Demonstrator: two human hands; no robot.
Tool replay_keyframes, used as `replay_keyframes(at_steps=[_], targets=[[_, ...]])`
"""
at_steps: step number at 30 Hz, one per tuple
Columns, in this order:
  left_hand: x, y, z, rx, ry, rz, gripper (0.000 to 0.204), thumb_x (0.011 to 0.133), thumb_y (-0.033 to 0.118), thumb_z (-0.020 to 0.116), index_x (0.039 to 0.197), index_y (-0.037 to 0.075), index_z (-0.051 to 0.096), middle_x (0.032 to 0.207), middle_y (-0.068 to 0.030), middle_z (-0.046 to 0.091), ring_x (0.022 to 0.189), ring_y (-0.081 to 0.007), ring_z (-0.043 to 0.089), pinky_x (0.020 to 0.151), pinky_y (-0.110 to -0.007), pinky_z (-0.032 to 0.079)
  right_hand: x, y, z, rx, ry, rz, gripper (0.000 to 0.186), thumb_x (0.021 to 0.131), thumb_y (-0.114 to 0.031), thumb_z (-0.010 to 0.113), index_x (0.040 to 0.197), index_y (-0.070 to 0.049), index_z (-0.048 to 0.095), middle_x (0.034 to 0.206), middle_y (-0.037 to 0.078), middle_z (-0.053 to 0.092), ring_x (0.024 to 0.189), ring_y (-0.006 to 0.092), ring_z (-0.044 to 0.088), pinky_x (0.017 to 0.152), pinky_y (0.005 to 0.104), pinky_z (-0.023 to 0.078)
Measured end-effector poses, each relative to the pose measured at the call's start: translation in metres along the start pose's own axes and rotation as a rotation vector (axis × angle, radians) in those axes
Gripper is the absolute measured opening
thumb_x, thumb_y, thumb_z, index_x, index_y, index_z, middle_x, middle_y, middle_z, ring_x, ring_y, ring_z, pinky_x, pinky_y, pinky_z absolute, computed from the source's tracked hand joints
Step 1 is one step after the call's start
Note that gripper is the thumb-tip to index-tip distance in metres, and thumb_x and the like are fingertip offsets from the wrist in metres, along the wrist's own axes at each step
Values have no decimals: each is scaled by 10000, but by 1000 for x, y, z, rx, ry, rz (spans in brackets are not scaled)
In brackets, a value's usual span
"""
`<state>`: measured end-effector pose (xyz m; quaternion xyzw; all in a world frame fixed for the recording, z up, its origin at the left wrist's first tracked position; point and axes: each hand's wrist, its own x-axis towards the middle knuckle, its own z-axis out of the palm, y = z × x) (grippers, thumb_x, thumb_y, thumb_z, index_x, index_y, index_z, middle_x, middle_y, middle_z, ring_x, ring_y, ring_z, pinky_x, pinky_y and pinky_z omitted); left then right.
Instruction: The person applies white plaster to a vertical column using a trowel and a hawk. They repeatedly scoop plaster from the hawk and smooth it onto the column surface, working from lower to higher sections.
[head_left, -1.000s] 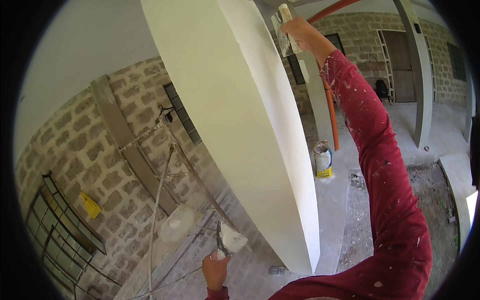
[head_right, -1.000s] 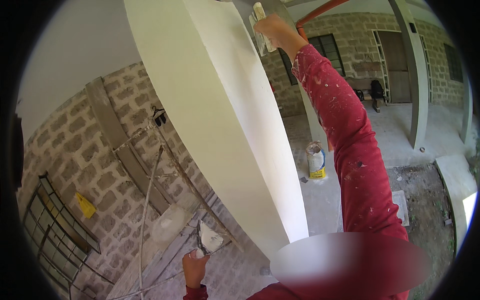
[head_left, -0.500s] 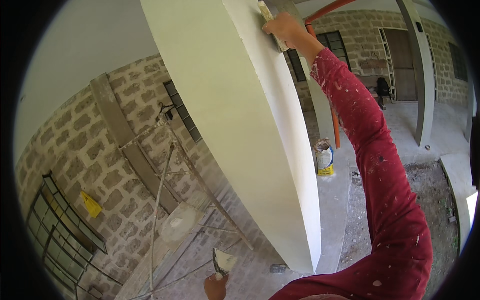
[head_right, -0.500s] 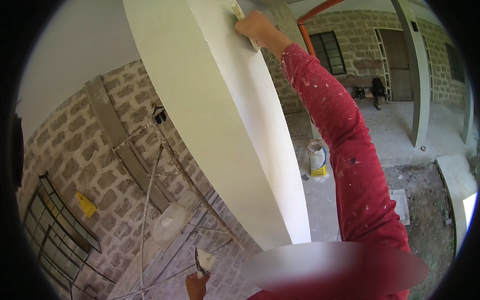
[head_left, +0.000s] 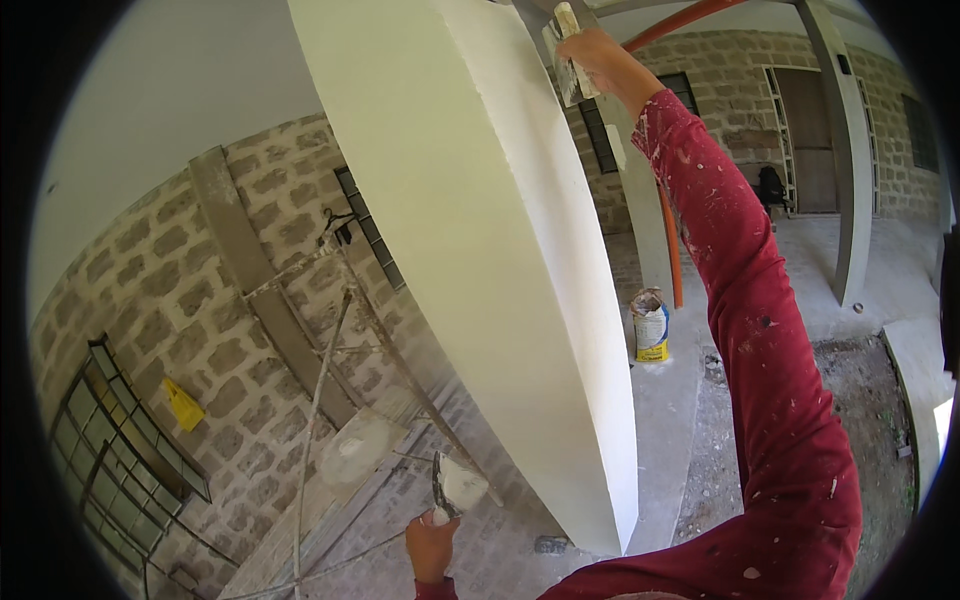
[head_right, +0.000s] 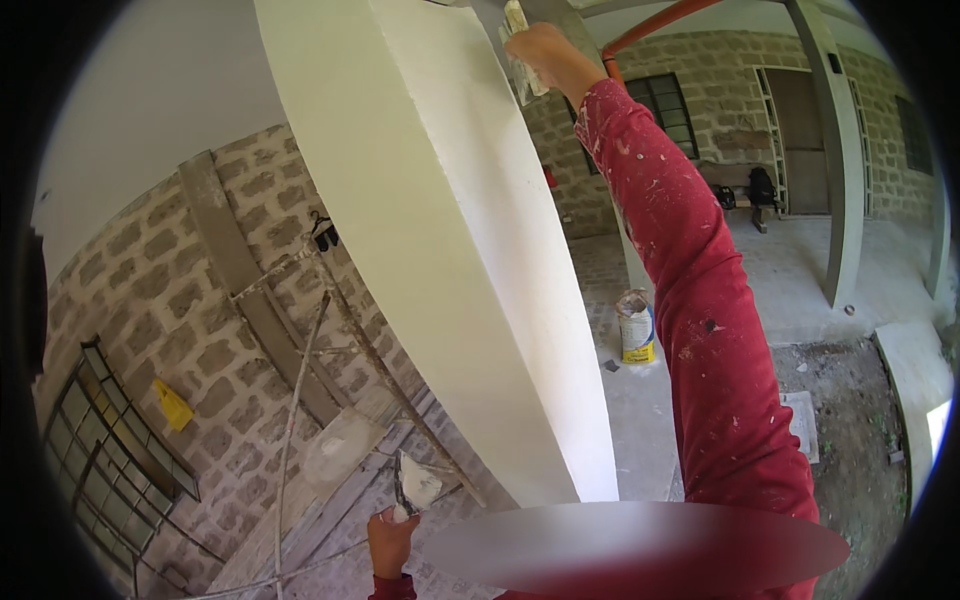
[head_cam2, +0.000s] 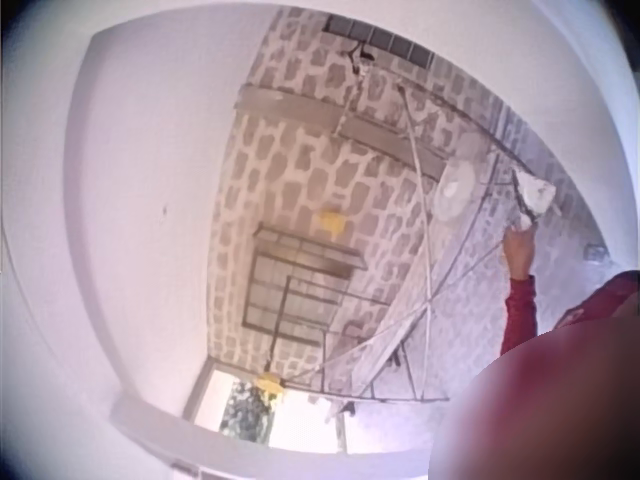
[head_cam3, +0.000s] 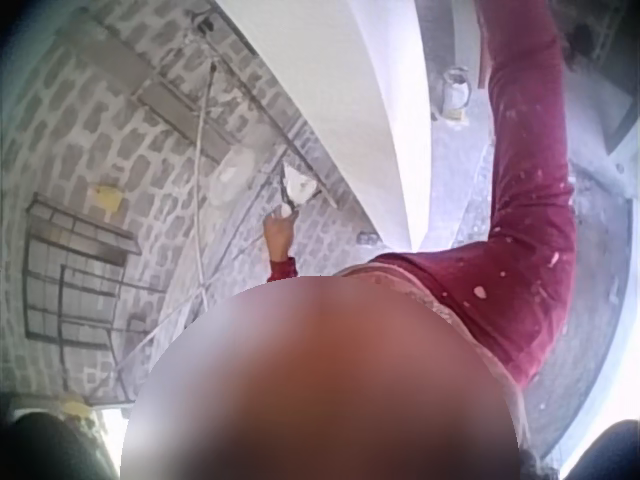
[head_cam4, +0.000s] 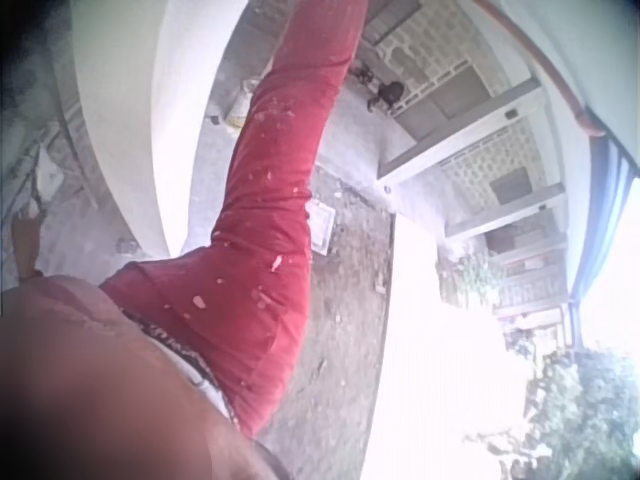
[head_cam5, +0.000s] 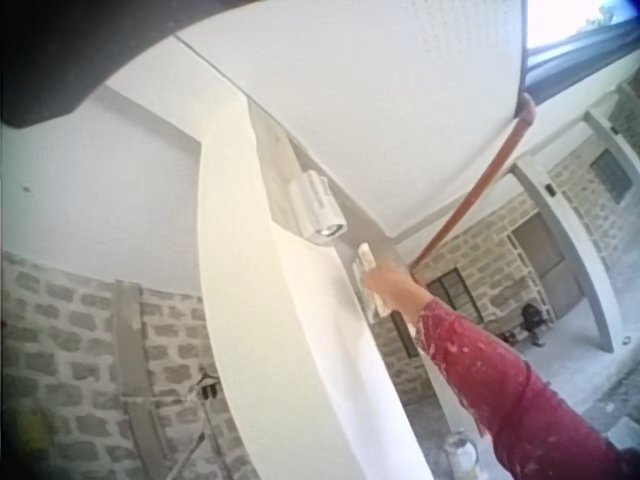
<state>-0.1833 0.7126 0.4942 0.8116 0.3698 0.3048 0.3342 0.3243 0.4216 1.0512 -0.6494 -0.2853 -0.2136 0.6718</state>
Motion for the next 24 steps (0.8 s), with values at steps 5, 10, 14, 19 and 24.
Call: replay_keyframes(at_steps=[5, 10, 14, 19, 24], targets=[[-33, -22, -9, 43, -27, -113, 323, 877, 224, 878, 1037, -49, 816, 887, -174, 816, 769, -243, 755, 745, -401, 557, 2, -7, 14, -50, -70, -92, 345, 851, -148, 724, 1086, 93, 648, 934, 142, 610, 774, 247, 566, 628, 471, 477], [-28, -17, -25, 282, 69, 6, 422, 829, 320, 904, 1061, -20, 808, 933, -250, 760, 896, -429, 736, 801, -508, 551, -49, -34, 28, -41, -98, -499, 318, 919, -145, 696, 1138, 84, 677, 990, 172, 664, 888, 284, 634, 743, 442, 503], [-2, 42, -34, 269, 85, 203, 461, 804, 323, 911, 1095, -13, 791, 928, -263, 742, 914, -462, 724, 796, -525, 551, -158, -57, -13, -97, -69, -336, 380, 939, -193, 671, 1095, 146, 744, 980, 336, 777, 870, 445, 773, 796, 523, 593], [11, 145, -47, 69, 59, 462, 370, 799, 242, 910, 1050, -2, 789, 872, -243, 757, 853, -452, 734, 755, -491, 563, -338, -8, -31, 142, -95, -695, 407, 1038, -106, 715, 1437, -31, 686, 1326, 130, 747, 1166, 270, 708, 970, 391, 550], [4, 221, -75, 227, -7, 565, 271, 796, 138, 901, 1017, 29, 785, 852, -212, 750, 809, -459, 709, 698, -471, 555, -453, 60, -29, -213, -333, -977, 651, 898, -47, 777, 1523, -207, 688, 1567, 27, 659, 1433, 314, 576, 1252, 572, 369]])
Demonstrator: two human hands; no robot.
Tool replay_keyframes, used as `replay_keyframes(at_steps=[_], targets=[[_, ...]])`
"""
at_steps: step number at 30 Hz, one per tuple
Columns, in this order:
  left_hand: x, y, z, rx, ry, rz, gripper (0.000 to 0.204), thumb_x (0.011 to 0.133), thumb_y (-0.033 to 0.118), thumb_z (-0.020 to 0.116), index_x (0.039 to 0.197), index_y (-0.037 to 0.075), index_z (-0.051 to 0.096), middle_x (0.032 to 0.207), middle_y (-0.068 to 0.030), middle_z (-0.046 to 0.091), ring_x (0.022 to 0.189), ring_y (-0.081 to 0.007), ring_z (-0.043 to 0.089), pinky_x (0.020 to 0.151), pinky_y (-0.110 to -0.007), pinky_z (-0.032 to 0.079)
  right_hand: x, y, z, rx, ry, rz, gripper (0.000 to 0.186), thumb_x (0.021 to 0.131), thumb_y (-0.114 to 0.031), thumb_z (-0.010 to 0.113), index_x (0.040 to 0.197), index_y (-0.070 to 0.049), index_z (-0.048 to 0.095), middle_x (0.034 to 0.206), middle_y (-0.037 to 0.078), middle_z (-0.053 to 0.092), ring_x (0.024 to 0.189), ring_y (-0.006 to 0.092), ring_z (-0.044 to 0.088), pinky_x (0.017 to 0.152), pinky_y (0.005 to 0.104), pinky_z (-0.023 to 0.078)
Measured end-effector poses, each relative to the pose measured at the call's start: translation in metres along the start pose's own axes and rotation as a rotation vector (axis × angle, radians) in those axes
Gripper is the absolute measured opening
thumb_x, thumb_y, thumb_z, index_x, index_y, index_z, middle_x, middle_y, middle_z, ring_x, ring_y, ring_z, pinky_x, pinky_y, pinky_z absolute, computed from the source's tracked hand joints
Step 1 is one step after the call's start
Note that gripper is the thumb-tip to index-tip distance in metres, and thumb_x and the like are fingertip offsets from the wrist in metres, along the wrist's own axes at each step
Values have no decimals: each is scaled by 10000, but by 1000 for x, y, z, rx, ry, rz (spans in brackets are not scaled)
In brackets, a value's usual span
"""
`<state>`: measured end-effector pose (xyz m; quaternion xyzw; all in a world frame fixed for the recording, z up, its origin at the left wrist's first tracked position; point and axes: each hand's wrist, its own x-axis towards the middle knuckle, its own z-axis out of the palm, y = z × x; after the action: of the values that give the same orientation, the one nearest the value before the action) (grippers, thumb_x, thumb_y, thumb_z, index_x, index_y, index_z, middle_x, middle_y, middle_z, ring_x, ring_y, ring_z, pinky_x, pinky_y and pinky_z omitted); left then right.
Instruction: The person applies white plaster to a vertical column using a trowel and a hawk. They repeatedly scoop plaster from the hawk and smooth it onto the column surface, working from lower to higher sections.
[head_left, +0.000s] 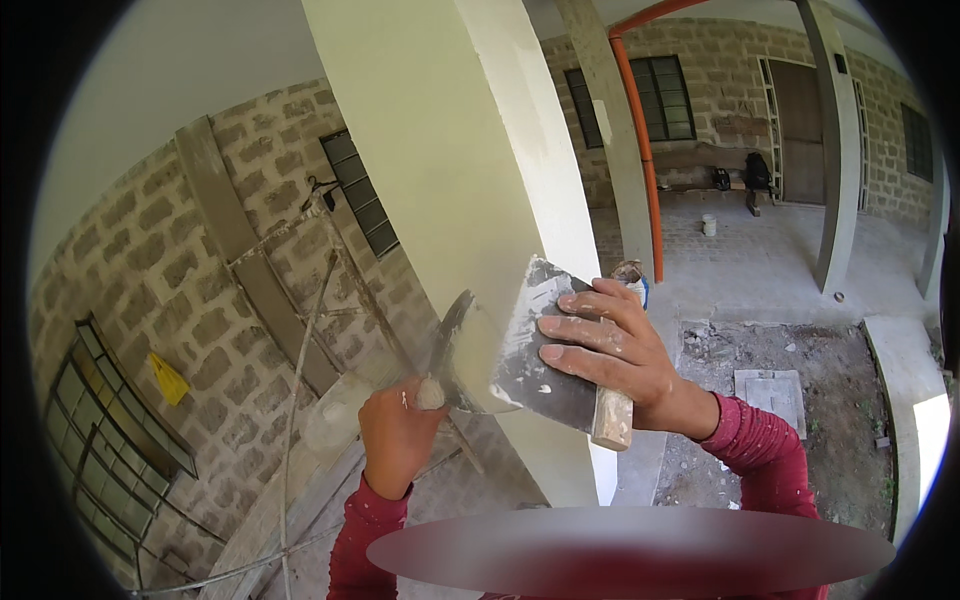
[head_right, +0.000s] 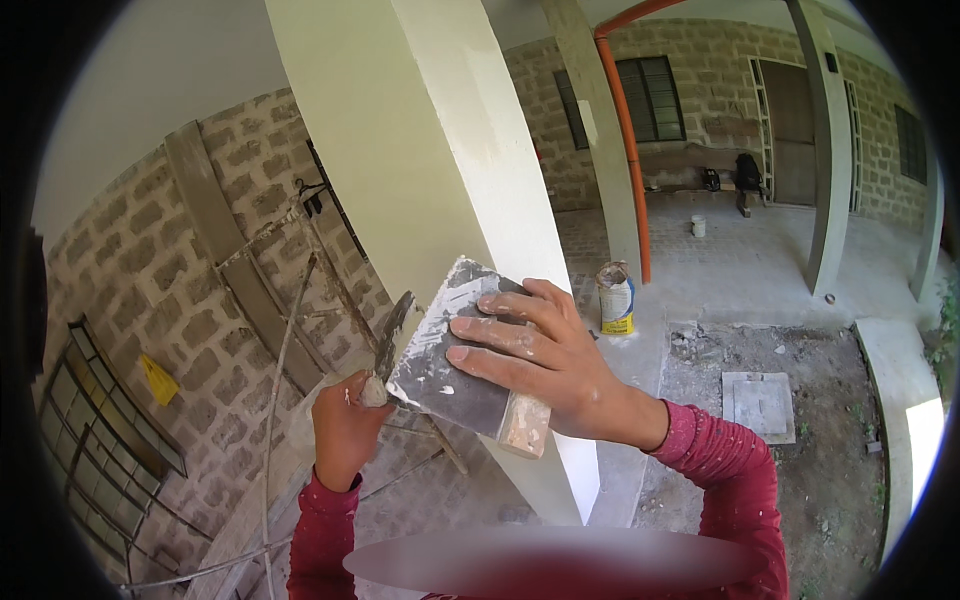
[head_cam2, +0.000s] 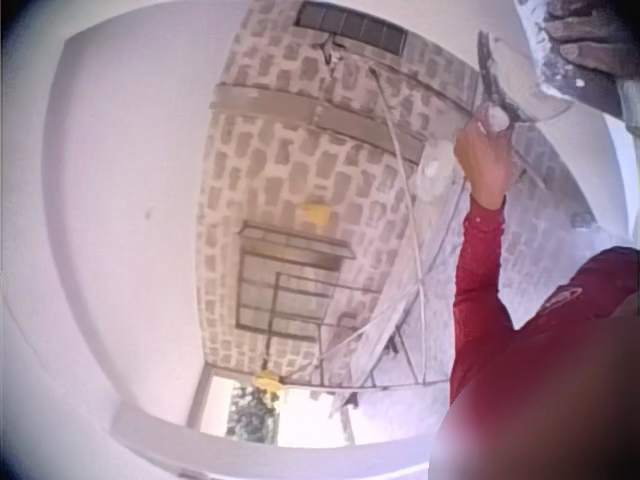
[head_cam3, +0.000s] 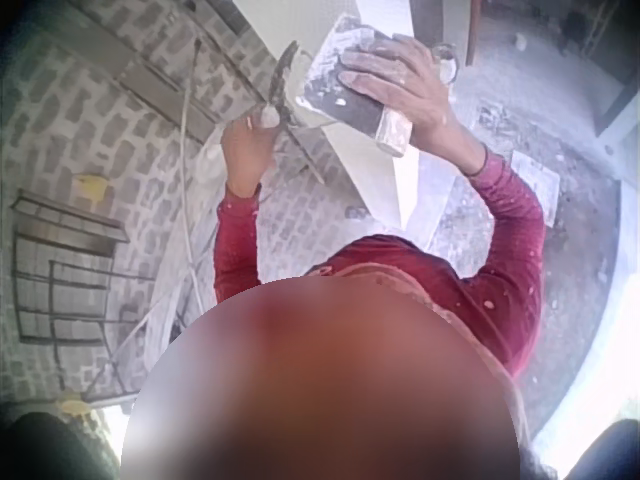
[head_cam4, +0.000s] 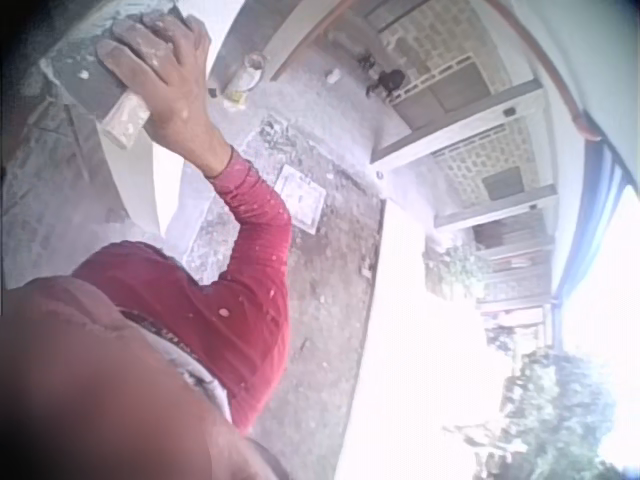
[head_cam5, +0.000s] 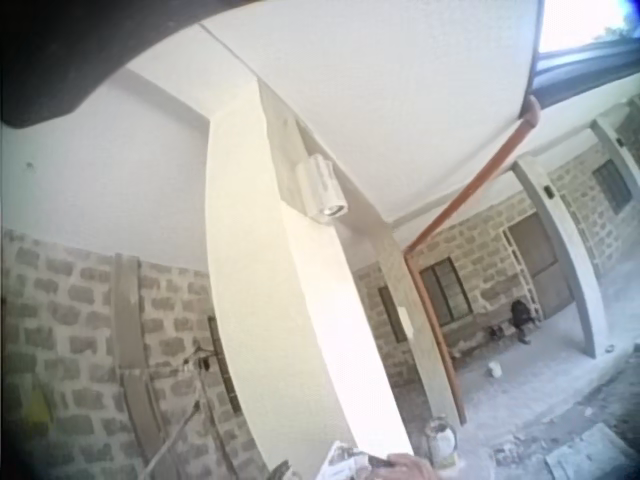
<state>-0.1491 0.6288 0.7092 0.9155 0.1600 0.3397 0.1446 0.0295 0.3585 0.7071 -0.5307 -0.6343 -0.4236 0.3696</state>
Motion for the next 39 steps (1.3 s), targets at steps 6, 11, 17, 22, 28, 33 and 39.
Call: replay_keyframes(at_steps=[6, 11, 17, 22, 28, 33, 39], targets=[[5, 30, -15, 18, 3, 228, 276, 802, 158, 853, 1041, 46, 774, 814, -213, 717, 788, -459, 700, 671, -498, 539, -38, 14, 8, -186, -148, 92, 656, 946, -49, 735, 1547, -302, 670, 1614, -24, 618, 1481, 306, 534, 1302, 654, 301], [15, 28, -38, 30, 60, 273, 262, 814, 128, 856, 992, 0, 712, 835, -241, 690, 802, -498, 647, 680, -478, 515, -31, 42, -13, -383, -120, 274, 611, 931, -34, 795, 1511, -196, 690, 1526, 47, 701, 1470, 331, 590, 1279, 651, 334], [32, 30, -48, 232, 95, 359, 243, 819, 169, 849, 974, 31, 722, 827, -212, 688, 777, -466, 657, 662, -473, 511, -6, 12, -42, -447, -27, 147, 532, 884, -131, 842, 1407, -143, 752, 1450, 46, 757, 1402, 310, 656, 1163, 510, 435], [30, 46, -43, 267, 58, 434, 198, 826, 174, 842, 944, 59, 733, 788, -182, 686, 744, -421, 672, 648, -482, 502, 25, 1, -39, -496, -103, 10, 500, 882, -154, 829, 1379, -172, 781, 1405, 12, 782, 1349, 290, 678, 1135, 489, 426], [35, 47, -32, 351, 47, 414, 226, 850, 211, 848, 998, 75, 743, 816, -170, 708, 784, -413, 696, 684, -489, 526, 16, 0, -11, -463, -253, -68, 415, 909, -82, 759, 1316, -158, 794, 1401, -23, 771, 1337, 238, 665, 1142, 567, 415], [48, 27, -45, 449, 189, 297, 266, 855, 209, 855, 1061, 65, 769, 832, -193, 722, 832, -426, 717, 717, -501, 540, 3, 4, -24, -318, -353, 48, 407, 888, 9, 783, 1268, -134, 816, 1332, 20, 806, 1299, 236, 707, 1155, 556, 404], [48, 16, -50, 253, 239, 95, 277, 798, 205, 846, 1020, 52, 784, 860, -229, 727, 816, -476, 683, 697, -519, 522, 74, 112, -87, 182, 208, 794, 273, 1004, -35, 705, 1259, 53, 745, 1072, 98, 764, 872, 161, 670, 821, 387, 573]])
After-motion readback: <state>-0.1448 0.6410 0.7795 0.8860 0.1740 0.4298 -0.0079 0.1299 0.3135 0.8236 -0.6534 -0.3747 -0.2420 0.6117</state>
